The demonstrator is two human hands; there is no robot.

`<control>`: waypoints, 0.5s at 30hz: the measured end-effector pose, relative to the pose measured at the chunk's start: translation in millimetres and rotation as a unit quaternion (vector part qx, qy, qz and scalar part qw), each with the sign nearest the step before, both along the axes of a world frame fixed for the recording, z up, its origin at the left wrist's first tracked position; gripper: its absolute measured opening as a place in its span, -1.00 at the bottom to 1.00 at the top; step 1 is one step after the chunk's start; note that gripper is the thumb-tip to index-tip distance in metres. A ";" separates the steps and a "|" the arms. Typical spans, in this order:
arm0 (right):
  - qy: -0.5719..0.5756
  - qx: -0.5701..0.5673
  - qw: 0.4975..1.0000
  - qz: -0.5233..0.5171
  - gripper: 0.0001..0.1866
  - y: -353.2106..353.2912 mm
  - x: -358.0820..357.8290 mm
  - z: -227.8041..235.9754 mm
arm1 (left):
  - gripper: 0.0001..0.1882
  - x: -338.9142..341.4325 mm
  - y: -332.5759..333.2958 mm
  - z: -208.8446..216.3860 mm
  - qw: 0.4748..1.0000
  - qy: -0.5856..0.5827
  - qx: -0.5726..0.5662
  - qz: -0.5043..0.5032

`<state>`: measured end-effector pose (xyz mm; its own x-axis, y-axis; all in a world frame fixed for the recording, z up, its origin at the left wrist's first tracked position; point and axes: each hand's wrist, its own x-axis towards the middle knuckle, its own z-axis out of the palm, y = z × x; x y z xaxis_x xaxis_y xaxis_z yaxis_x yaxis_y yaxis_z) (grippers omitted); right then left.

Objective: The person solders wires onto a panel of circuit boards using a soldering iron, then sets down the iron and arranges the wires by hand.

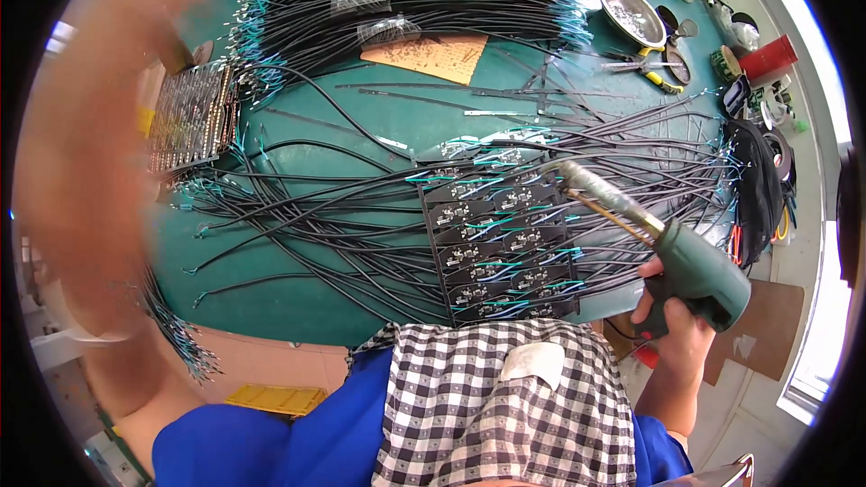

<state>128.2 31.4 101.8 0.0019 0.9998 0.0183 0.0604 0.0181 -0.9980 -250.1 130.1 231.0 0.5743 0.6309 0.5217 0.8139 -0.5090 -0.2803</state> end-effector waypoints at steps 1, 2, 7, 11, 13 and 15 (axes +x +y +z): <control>-0.010 -0.014 1.000 0.000 -0.43 -3.0 -3.4 -0.6 | -0.66 2.6 12.3 -50.4 0.989 -0.027 -0.124 -0.079; -0.013 -0.052 0.998 0.030 -0.43 -5.9 0.9 1.0 | -0.62 16.5 7.6 -81.8 0.987 0.032 -0.056 -0.146; 0.016 -0.080 0.996 0.036 -0.45 -1.7 -3.5 -24.1 | -0.81 51.3 -23.2 -202.2 0.942 -0.184 -0.255 -0.117; 0.058 -0.106 0.992 0.039 -0.47 9.3 -13.6 -36.0 | -0.61 50.2 -6.0 -206.9 0.920 -0.231 -0.307 -0.081; -0.008 -0.163 0.984 0.073 -0.52 11.6 -14.9 -43.6 | -0.57 48.3 0.5 -212.0 0.919 -0.232 -0.309 -0.079; -0.052 -0.175 0.981 0.062 -0.62 14.4 -14.0 -51.7 | -0.76 49.2 8.3 -217.8 0.919 -0.260 -0.272 -0.115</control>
